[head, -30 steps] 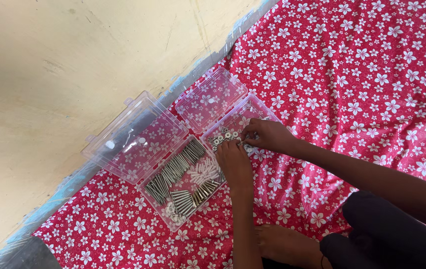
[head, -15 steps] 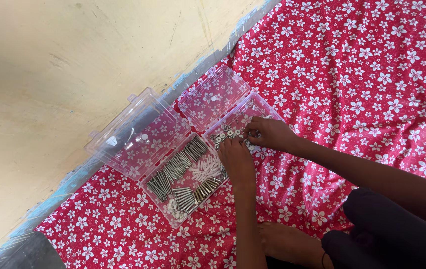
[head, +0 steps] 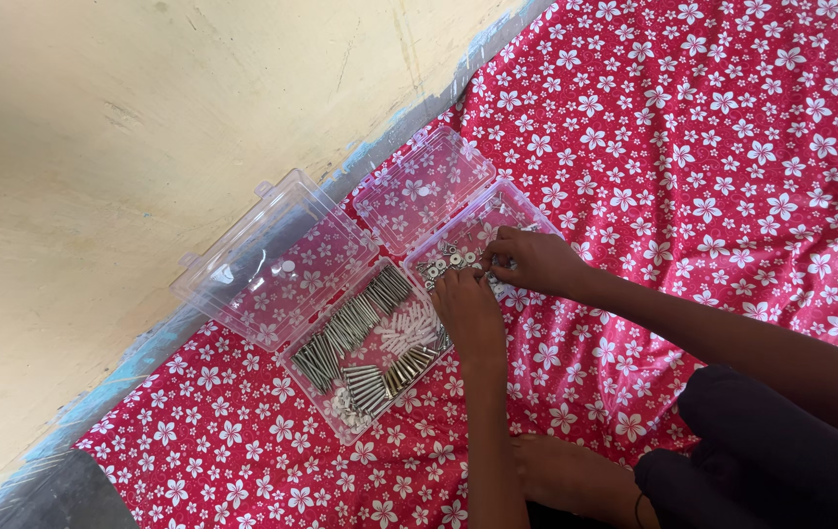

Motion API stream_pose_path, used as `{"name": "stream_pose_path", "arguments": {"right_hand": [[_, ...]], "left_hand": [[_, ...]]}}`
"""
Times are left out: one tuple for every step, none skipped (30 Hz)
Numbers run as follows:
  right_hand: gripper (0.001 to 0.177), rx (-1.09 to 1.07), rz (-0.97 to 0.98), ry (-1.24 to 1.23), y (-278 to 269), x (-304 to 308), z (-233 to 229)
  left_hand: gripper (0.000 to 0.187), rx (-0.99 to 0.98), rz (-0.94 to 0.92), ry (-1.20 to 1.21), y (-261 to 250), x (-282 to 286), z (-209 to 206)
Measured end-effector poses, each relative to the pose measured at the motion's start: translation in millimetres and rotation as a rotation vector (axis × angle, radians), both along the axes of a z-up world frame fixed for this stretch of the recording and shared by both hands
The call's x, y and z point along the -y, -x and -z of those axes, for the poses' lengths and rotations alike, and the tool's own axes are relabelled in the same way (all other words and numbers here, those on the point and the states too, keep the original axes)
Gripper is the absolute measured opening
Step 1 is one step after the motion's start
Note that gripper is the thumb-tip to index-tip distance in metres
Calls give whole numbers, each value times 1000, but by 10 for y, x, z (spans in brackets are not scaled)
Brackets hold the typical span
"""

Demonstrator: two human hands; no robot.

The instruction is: The person retrieves screws and plastic wall anchors from organizer boxes and inserts the screws into the wall anchors by hand.

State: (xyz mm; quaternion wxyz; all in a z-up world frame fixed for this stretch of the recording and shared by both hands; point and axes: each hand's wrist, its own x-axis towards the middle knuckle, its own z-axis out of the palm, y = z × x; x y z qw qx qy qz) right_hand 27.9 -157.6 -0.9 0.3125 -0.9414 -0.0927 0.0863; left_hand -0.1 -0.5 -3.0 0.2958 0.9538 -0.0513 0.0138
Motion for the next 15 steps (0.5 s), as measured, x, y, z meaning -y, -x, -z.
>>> {"name": "stream_pose_path", "arguments": {"right_hand": [[21,-5,-6,6,-3,3,-2],[22,-9,-12,12,-5,6,-4],[22,-8,-13,12,-3,8,-8],[21,-4,-17,14,4,8,-11],[21,2,-20,17,2,12,-16],[21,3,-21,18,-6,12,-19],[22,-5,-17,21,-5,8,-19],[22,-14,-14,24,-3,8,-16],[22,-15,-13,24,-1,7,-12],[22,3,-14,26,0,8,-7],[21,21,-14,28,5,9,-2],[21,20,-13,27,9,11,0],[22,37,-16,17,14,17,-2],[22,55,-19,6,21,20,-7],[22,56,-19,6,22,23,-15]], "left_hand": [[18,0,0,0,-2,1,2],[18,7,0,-6,-5,2,4],[18,15,-1,-13,-10,3,7],[18,15,-1,-12,-11,7,9],[18,-1,-9,-19,-14,17,10],[17,-18,-16,-27,-19,23,11],[17,-18,-16,-26,-16,22,11],[17,-14,-14,-26,-14,21,11],[17,-10,-10,-28,-11,17,12],[17,-10,-10,-28,-11,17,11],[18,-9,-10,-22,-10,18,8],[18,-8,-10,-16,-7,19,2],[18,-9,-9,-16,4,18,-9],[17,19,-11,3,17,16,-27],[17,48,-12,23,15,14,-52]]}}
